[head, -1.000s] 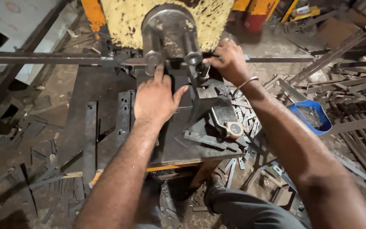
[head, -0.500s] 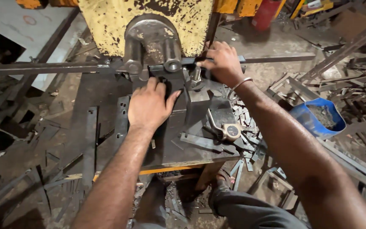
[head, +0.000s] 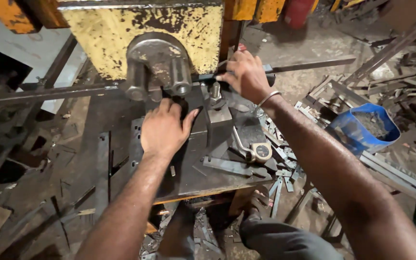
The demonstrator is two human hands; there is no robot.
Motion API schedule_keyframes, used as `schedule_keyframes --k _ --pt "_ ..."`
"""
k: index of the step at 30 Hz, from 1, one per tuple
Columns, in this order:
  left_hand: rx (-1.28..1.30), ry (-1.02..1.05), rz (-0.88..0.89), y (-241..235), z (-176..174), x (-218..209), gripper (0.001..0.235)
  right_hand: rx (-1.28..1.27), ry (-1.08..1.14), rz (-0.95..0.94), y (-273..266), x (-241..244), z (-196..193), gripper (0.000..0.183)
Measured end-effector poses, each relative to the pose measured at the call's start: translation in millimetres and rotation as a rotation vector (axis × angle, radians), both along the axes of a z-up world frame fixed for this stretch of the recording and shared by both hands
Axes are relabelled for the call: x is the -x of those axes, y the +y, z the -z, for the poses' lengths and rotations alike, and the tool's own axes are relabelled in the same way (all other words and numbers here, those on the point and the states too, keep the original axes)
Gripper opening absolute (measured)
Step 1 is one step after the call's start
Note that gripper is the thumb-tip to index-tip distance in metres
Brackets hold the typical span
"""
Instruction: The recorder uses a industrial machine to bend and manipulate metal strips in a workshop.
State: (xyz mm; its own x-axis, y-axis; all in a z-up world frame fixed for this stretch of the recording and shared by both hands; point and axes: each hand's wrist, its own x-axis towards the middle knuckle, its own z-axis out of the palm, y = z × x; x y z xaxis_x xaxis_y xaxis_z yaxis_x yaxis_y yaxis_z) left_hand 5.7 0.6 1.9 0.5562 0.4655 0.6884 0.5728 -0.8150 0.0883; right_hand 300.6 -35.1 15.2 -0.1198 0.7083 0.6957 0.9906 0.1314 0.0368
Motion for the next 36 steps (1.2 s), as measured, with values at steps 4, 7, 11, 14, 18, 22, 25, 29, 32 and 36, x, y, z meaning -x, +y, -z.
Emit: schedule_keyframes --k 4,7,11,14,18,22,25,29,32,36 --pt "0.030 0.005 -0.018 -1 -2 2 0.051 0.044 0.005 0.062 1 6 -2 0.035" --pt "0.049 -0.002 -0.004 -1 0 3 0.051 0.067 0.038 0.043 -1 13 -10 0.032" --pt "0.025 -0.023 0.003 1 2 3 0.052 0.104 0.068 0.094 1 10 -10 0.032" --pt "0.029 0.005 -0.013 1 2 2 0.053 0.137 0.094 0.090 1 8 -12 0.027" --pt "0.025 0.026 -0.027 2 3 1 0.054 0.169 0.062 0.162 5 2 -5 0.033" --pt "0.020 0.049 -0.044 4 5 2 0.055 0.152 0.031 0.088 -7 14 -15 0.043" --pt "0.021 0.078 -0.062 1 4 2 0.057 0.164 0.012 0.053 -7 10 -16 0.040" --pt "0.038 0.061 -0.047 0 3 1 0.056 0.208 -0.007 0.086 -6 -1 -15 0.037" --pt "0.029 0.046 -0.036 0 5 1 0.054 0.323 -0.025 0.153 -10 -3 -20 0.034" --pt "0.011 0.047 -0.046 1 6 2 0.054 0.358 0.002 0.093 -27 -9 -29 0.035"
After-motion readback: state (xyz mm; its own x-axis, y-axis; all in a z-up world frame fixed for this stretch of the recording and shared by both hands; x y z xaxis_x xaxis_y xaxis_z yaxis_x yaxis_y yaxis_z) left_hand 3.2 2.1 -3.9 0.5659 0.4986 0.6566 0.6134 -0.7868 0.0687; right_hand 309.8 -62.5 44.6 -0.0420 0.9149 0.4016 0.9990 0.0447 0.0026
